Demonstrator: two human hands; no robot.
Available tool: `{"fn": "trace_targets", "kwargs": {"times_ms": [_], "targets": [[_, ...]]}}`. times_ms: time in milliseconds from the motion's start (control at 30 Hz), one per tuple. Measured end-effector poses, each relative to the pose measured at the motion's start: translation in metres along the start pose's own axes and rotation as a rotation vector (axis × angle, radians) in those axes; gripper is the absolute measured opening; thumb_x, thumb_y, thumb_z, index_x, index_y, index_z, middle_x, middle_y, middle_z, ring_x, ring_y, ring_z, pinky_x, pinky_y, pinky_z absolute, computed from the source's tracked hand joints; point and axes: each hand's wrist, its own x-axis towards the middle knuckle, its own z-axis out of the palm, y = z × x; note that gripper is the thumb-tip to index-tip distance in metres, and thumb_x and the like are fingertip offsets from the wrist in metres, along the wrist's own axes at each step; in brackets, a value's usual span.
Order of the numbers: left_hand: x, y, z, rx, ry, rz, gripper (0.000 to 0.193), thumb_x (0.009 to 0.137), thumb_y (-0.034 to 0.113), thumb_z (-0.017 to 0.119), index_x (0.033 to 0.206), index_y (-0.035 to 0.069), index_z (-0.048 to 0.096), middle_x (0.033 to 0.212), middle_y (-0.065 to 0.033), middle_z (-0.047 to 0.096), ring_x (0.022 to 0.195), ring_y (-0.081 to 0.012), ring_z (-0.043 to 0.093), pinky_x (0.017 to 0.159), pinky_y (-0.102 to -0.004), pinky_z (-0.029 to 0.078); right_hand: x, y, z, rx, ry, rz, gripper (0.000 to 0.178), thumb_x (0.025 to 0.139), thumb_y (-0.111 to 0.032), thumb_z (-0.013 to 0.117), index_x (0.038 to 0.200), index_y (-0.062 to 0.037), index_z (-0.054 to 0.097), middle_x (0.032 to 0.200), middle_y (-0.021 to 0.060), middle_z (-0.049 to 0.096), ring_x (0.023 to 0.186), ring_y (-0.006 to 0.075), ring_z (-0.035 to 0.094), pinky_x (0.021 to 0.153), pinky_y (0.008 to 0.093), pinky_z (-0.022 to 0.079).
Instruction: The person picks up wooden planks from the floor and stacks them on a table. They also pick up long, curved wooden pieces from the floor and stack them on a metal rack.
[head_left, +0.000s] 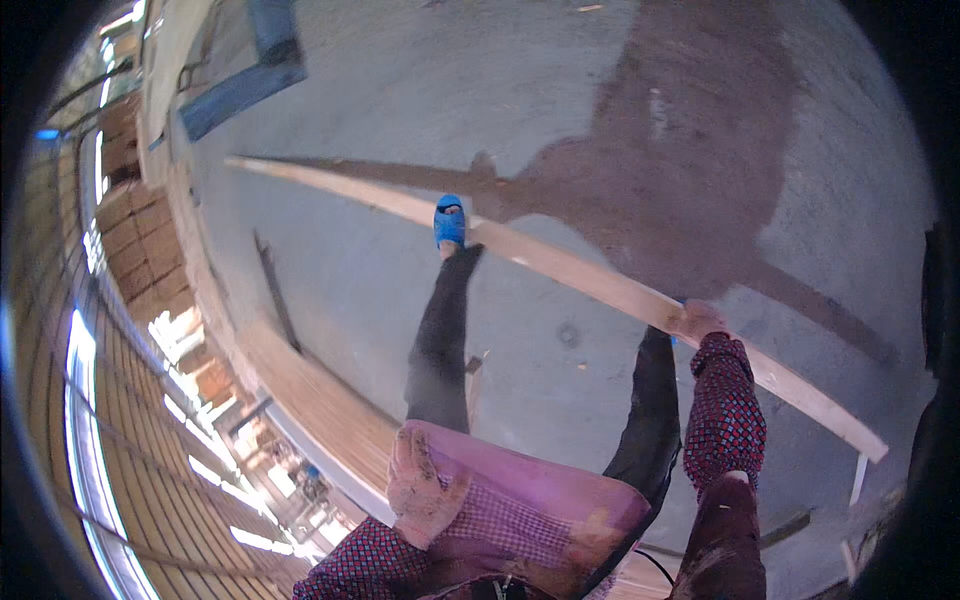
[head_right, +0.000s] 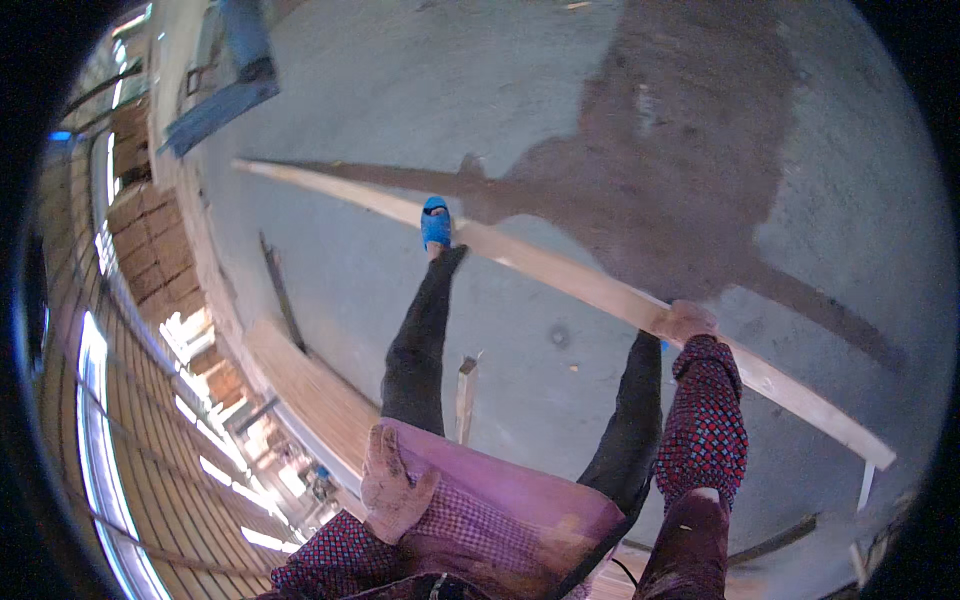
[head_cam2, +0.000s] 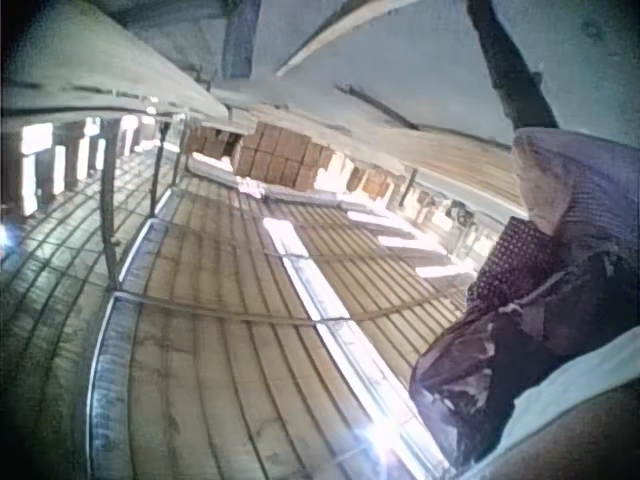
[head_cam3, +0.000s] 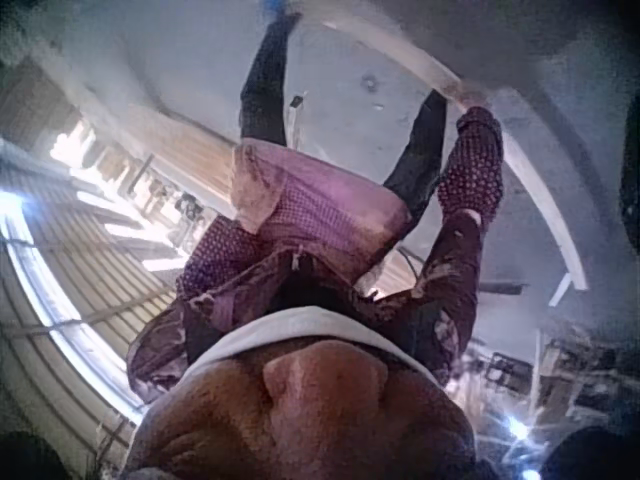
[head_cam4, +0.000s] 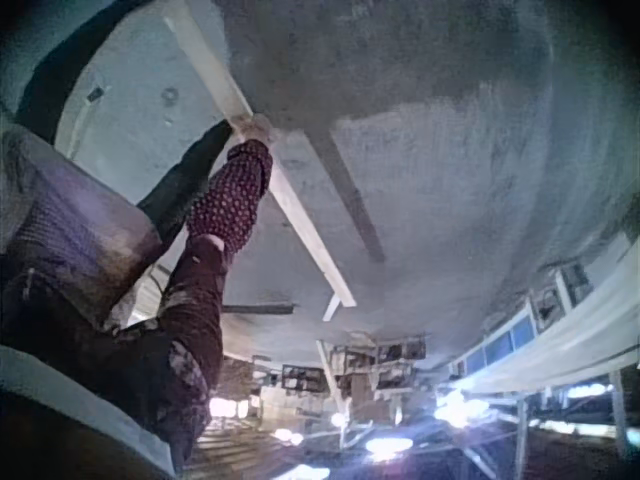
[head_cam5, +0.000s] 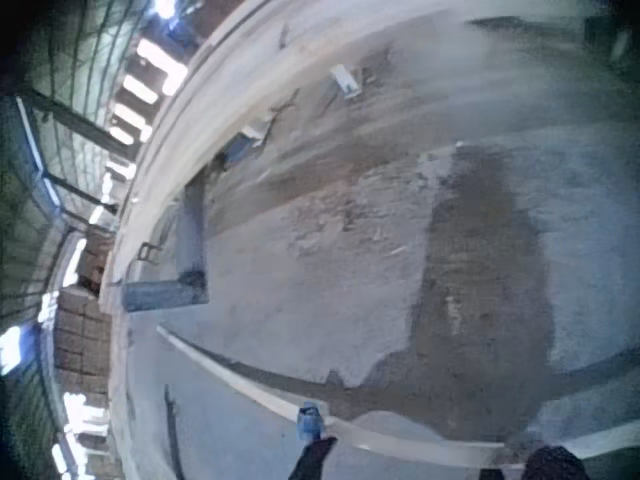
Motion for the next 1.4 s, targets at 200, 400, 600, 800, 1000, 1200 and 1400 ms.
{"fn": "trace_targets", "kwargs": {"times_ms": [200,400,600,800,1000,1200,1400], "targets": [[0.104,-0.040,0.011,0.071,-0.110,0.186,0.089,0.074,0.040,0.063,0.137,-0.005,0.021,0.138,-0.0279,0.028,0.126,-0.0411,0.031,0.106,-0.0417,0.026,-0.016,-0.031,0.007,0.164,0.115,0.070,0.055,0.071,-0.053,0.062,0.098,-0.0055,0.067,0.103,0.0153,0.064,0.098,0.0287,0.061,0.085,0.0400,0.047],[0.152,-0.082,-0.024,0.046,-0.109,0.203,0.086,0.072,0.037,0.064,0.137,-0.004,0.024,0.138,-0.0280,0.028,0.126,-0.0408,0.031,0.107,-0.0414,0.025,-0.084,-0.118,0.007,-0.089,0.215,0.257,0.028,0.072,-0.036,0.060,0.075,-0.0095,0.070,0.063,0.0095,0.062,0.069,0.0243,0.065,0.052,0.0426,0.047],[0.168,-0.113,-0.022,-0.061,-0.214,0.180,0.089,0.073,0.042,0.064,0.138,-0.002,0.023,0.138,-0.0247,0.029,0.129,-0.0378,0.028,0.109,-0.0392,0.023,-0.065,-0.098,0.007,0.087,0.167,0.148,0.037,0.068,-0.036,0.065,0.091,-0.0085,0.068,0.092,0.0154,0.066,0.094,0.0308,0.062,0.081,0.0417,0.048],[0.164,-0.116,-0.017,-0.046,-0.134,0.291,0.083,0.072,0.044,0.062,0.133,-0.003,0.030,0.133,-0.0258,0.033,0.121,-0.0406,0.035,0.102,-0.0410,0.032,-0.065,-0.091,-0.012,-0.028,0.116,0.235,0.043,0.071,-0.044,0.065,0.098,-0.0101,0.068,0.101,0.0125,0.065,0.096,0.0260,0.062,0.080,0.0390,0.050],[0.169,-0.091,-0.022,-0.015,-0.180,0.230,0.077,0.072,0.040,0.061,0.129,-0.004,0.034,0.127,-0.0241,0.038,0.114,-0.0400,0.042,0.096,-0.0426,0.038,-0.102,-0.143,-0.010,-0.034,0.180,0.171,0.045,0.071,-0.046,0.063,0.088,-0.0045,0.067,0.092,0.0130,0.066,0.083,0.0284,0.066,0.068,0.0396,0.053],[0.173,-0.092,-0.019,-0.072,-0.266,0.149,0.073,0.071,0.038,0.063,0.126,-0.003,0.037,0.122,-0.0221,0.042,0.112,-0.0378,0.044,0.093,-0.0414,0.040,-0.079,-0.125,-0.012,-0.063,0.306,0.100,0.046,0.076,-0.052,0.059,0.081,-0.0063,0.065,0.078,0.0134,0.066,0.078,0.0285,0.065,0.061,0.0417,0.052],[0.169,-0.089,-0.017,-0.014,-0.227,0.119,0.076,0.072,0.038,0.063,0.128,-0.004,0.034,0.126,-0.0220,0.039,0.114,-0.0369,0.043,0.095,-0.0403,0.039,-0.067,-0.125,-0.003,0.031,0.381,-0.044,0.048,0.072,-0.053,0.062,0.086,-0.0069,0.064,0.080,0.0128,0.066,0.081,0.0281,0.065,0.066,0.0406,0.052]]}}
